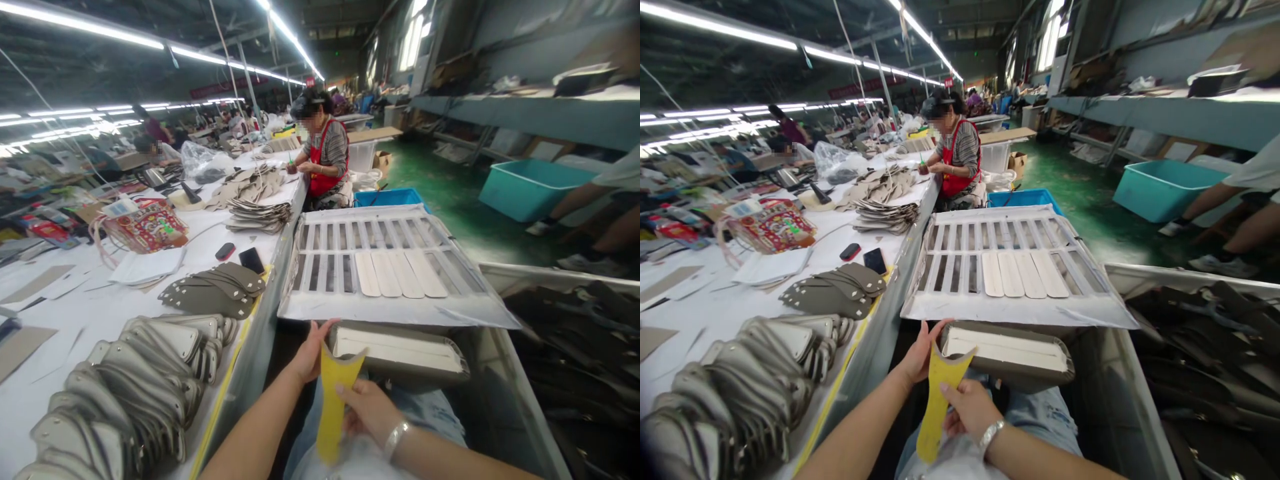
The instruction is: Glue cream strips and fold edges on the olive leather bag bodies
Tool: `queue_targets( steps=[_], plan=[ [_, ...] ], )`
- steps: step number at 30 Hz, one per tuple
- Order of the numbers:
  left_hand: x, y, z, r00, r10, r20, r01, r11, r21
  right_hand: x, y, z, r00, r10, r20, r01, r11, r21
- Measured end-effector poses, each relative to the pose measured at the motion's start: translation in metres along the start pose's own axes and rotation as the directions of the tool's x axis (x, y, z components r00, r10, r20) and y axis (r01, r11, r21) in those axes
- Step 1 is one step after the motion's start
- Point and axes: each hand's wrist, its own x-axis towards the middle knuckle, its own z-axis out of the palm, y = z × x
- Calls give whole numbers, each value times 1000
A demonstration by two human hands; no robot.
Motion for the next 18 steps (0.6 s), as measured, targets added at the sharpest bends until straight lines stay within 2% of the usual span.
queue_targets(
  steps=[3,5,9,15,18],
  plan=[
    [2,0,-2,1000,-16,0,16,999,32,3,-4,3,999,9,37,-12,996,88],
    [4,0,-1,1000,12,-21,-10,997,82,5,-7,2,999,2,54,-9,992,129],
    [10,-2,4,987,75,-145,-39,971,235,10,-6,-2,998,-11,63,-1,983,182],
    [20,3,11,967,26,-255,85,907,413,16,-8,-13,988,17,152,-51,972,229],
    [26,6,13,961,17,-277,122,872,474,20,-11,-20,982,10,190,-57,969,242]
  ],
)
